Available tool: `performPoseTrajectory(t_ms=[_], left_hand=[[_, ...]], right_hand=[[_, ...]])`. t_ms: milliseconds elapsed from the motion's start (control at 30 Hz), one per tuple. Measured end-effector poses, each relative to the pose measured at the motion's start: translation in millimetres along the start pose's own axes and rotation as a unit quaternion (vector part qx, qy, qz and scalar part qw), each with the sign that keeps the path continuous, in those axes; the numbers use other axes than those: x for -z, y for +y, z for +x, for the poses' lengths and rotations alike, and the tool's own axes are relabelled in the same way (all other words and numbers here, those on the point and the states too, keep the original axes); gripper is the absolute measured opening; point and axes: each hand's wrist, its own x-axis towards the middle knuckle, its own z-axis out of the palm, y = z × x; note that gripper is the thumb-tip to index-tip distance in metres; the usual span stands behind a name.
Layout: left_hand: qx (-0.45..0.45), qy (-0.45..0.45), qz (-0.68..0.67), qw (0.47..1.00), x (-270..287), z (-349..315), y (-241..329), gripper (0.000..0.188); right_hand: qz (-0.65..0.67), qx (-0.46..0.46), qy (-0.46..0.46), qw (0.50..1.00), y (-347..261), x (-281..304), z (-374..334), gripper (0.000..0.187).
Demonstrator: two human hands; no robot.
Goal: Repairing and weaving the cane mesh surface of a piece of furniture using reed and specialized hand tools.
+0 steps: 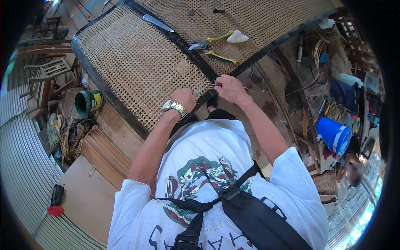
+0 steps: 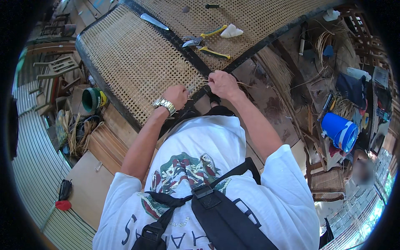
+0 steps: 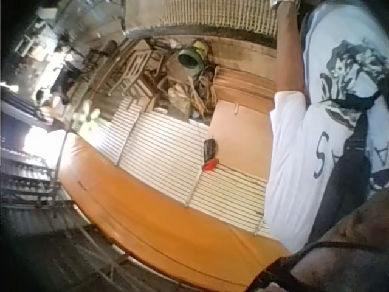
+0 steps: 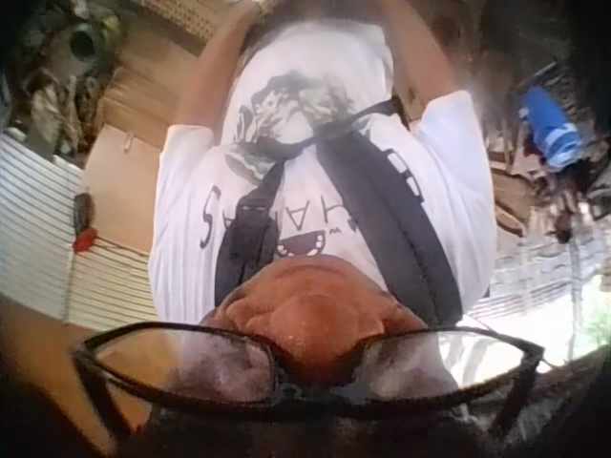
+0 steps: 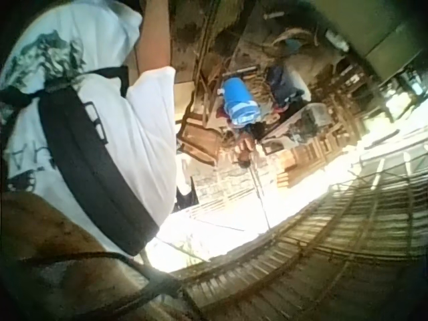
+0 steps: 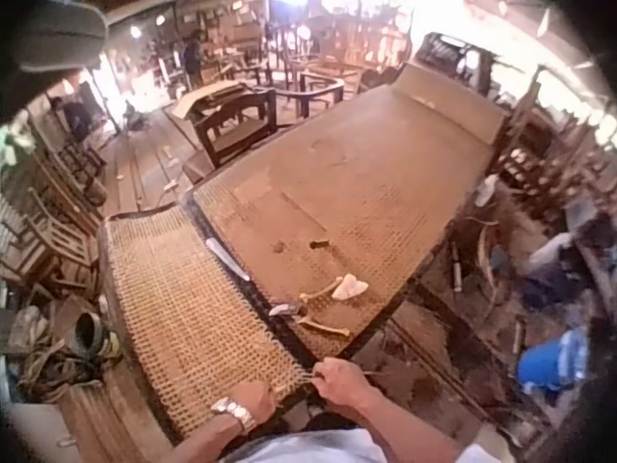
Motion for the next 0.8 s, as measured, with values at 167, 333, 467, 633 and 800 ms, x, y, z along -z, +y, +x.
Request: performPoseTrajectory(t_ms=[167,333,467,633,800], left_hand=[[0.027,-0.038,0.039,0.998,-8,5,2,0.031],[0.064,-0.064,-0.022,0.996,-1,9,11,0.029],[0.106,-0.134,-0.047,0.984,2,15,22,0.029],[0.078,-0.038,-0.001,0.996,-29,12,9,0.028],[0.070,0.054,0.010,0.996,-27,-12,16,0.022]], right_hand=[[0.025,0.019,0.024,0.999,3,-7,1,0.015],[0.022,0.045,0.038,0.998,-2,-6,4,0.014],[0.026,0.068,0.037,0.997,-1,-5,13,0.013],[0.004,0.116,-0.001,0.993,7,-6,20,0.013],[-0.010,0.153,0.003,0.988,12,-8,27,0.012]])
